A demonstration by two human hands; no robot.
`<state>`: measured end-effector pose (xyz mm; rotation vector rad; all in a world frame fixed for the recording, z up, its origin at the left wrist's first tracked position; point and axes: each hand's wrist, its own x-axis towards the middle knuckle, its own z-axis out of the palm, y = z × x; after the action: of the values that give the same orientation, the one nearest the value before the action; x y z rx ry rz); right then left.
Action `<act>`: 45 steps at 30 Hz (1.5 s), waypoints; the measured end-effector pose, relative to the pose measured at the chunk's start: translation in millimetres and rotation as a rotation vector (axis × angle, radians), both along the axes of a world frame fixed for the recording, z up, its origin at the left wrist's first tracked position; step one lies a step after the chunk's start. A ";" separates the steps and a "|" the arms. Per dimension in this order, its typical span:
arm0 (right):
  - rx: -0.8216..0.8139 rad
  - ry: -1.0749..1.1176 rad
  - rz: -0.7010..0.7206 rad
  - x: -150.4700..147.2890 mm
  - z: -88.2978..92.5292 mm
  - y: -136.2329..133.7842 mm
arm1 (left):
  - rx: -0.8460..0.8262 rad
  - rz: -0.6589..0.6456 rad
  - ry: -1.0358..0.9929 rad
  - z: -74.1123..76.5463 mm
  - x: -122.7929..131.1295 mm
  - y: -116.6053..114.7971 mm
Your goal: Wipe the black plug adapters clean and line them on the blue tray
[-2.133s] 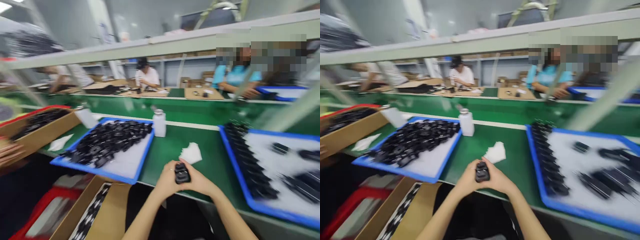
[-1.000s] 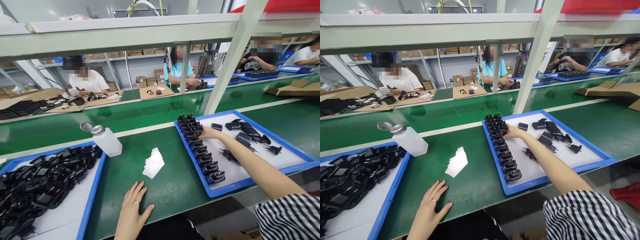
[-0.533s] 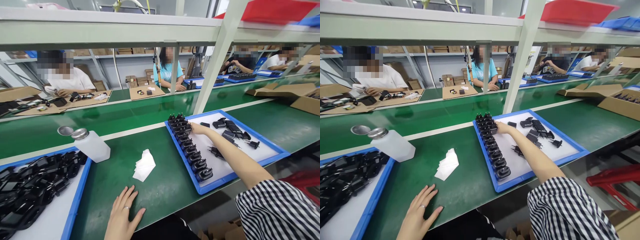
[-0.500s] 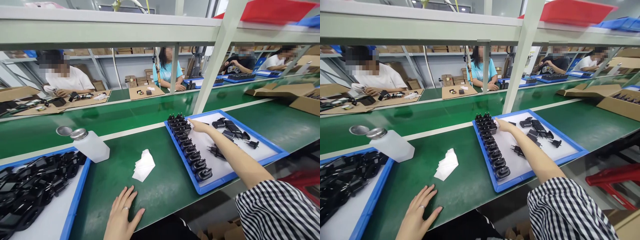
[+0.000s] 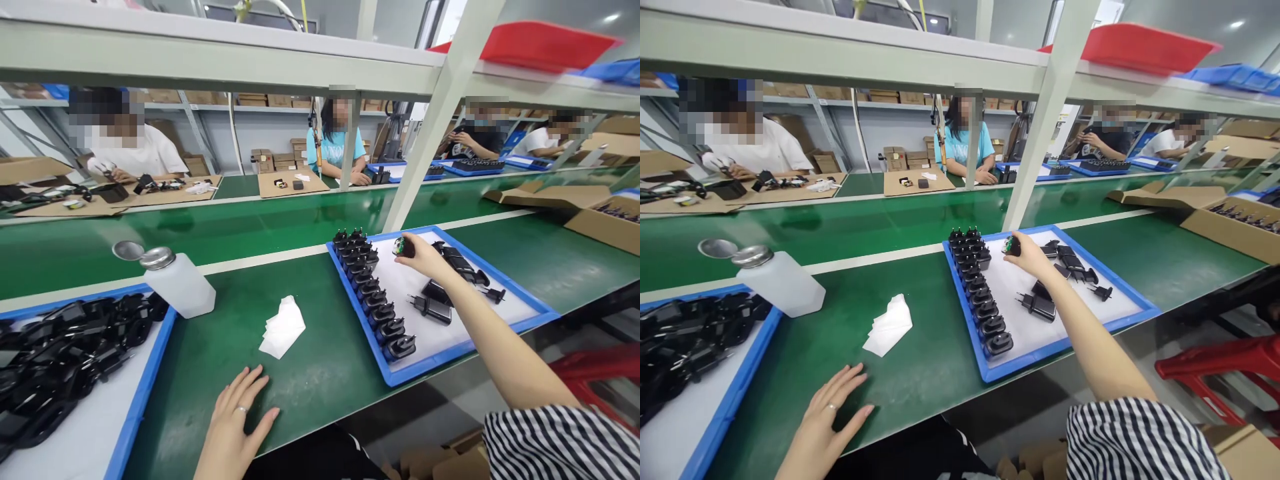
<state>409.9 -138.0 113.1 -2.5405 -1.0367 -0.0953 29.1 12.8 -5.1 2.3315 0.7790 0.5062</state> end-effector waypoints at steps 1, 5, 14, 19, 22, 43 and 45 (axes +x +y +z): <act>0.134 -0.013 0.066 -23.6 6.5 -3.1 | -0.152 0.007 -0.070 7.0 4.8 -3.2; 0.376 0.095 0.495 -130.5 19.2 -7.2 | -0.812 -0.082 -0.474 51.0 41.9 -27.1; 0.295 0.119 0.846 -211.6 -15.1 26.0 | -1.246 -0.347 -0.659 91.0 71.2 -39.4; 0.199 0.013 0.847 -219.4 -16.0 23.4 | -1.163 -0.192 -0.706 83.6 63.5 -34.3; 0.184 -0.056 0.791 -215.1 -5.0 3.7 | -1.126 -0.112 -0.665 80.0 57.6 -29.4; -0.077 0.123 -0.636 83.9 1.0 -48.4 | -0.403 0.288 -0.253 32.6 15.9 1.8; -0.071 0.108 -0.601 83.4 1.2 -38.7 | -0.290 0.242 -0.220 26.0 16.6 2.1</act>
<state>493.3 -176.7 114.3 -2.8001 -0.2150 -0.0835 45.6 14.9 20.9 1.8907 0.9626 0.6921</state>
